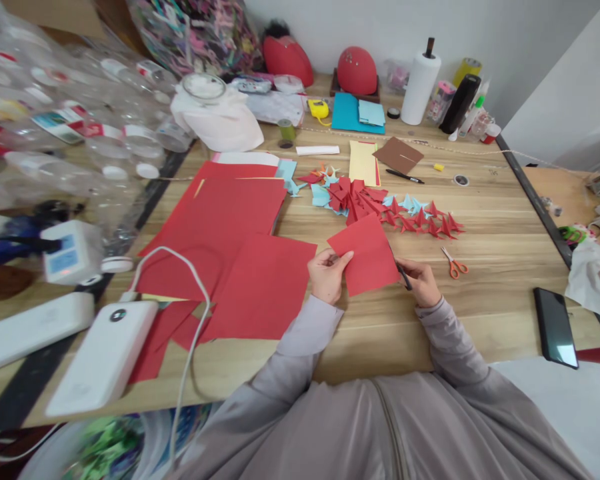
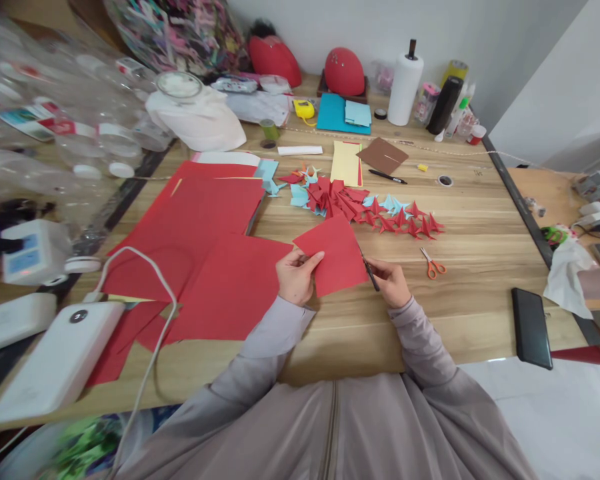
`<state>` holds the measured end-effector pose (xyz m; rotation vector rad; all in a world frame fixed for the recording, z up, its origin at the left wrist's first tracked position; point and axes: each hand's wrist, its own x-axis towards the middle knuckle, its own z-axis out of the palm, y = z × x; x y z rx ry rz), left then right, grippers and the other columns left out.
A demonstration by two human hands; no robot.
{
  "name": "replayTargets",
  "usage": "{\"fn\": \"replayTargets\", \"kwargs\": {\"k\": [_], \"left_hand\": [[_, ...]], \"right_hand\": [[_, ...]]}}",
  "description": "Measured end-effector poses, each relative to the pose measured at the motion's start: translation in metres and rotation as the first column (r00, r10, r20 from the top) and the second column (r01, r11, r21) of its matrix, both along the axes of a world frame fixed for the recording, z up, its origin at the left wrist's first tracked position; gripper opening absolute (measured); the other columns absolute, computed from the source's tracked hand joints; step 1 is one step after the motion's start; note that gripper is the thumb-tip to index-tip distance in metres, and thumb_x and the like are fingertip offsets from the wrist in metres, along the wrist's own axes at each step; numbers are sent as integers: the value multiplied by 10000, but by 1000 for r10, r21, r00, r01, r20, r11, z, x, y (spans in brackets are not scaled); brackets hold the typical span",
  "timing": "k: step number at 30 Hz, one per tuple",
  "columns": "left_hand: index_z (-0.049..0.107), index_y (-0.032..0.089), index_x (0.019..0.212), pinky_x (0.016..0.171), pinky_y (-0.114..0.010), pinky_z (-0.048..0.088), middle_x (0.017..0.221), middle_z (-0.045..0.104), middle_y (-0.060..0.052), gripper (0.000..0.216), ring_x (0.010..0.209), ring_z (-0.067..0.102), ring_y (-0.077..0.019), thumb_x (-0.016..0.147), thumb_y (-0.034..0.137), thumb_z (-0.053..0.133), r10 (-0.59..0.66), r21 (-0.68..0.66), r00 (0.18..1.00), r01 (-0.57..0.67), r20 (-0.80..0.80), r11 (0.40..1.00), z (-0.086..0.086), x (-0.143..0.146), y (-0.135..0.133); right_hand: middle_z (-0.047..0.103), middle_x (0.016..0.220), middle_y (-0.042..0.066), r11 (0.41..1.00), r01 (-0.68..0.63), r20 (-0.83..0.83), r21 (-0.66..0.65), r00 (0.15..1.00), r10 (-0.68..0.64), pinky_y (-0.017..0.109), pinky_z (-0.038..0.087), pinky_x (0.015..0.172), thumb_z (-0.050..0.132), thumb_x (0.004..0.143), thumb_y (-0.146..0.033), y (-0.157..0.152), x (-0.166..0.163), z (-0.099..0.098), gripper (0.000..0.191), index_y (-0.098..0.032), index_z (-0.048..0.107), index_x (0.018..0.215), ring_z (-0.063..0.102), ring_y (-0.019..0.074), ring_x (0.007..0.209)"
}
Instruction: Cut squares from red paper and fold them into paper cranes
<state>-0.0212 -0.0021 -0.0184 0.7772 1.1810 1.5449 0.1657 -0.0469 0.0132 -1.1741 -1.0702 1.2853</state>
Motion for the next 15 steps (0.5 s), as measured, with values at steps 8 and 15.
{"fn": "replayTargets", "kwargs": {"k": [8, 15], "left_hand": [[666, 150, 635, 496, -197, 361, 512, 508, 61, 234, 466, 411, -54, 533, 295, 820, 9, 0, 1000, -9, -11, 1000, 3, 1, -1], [666, 152, 612, 475, -194, 368, 493, 514, 57, 218, 452, 412, -55, 518, 278, 818, 33, 3, 999, -33, -21, 999, 7, 2, -1]], "right_hand": [[761, 923, 43, 999, -33, 1, 42, 999, 33, 365, 550, 840, 823, 580, -433, 1, 2, -5, 426, -242, 759, 956, 698, 226, 871], [760, 903, 28, 996, -48, -7, 69, 999, 49, 344, 555, 789, 822, 598, -409, 1, 2, -8, 401, -272, 754, 968, 700, 211, 828]]}}
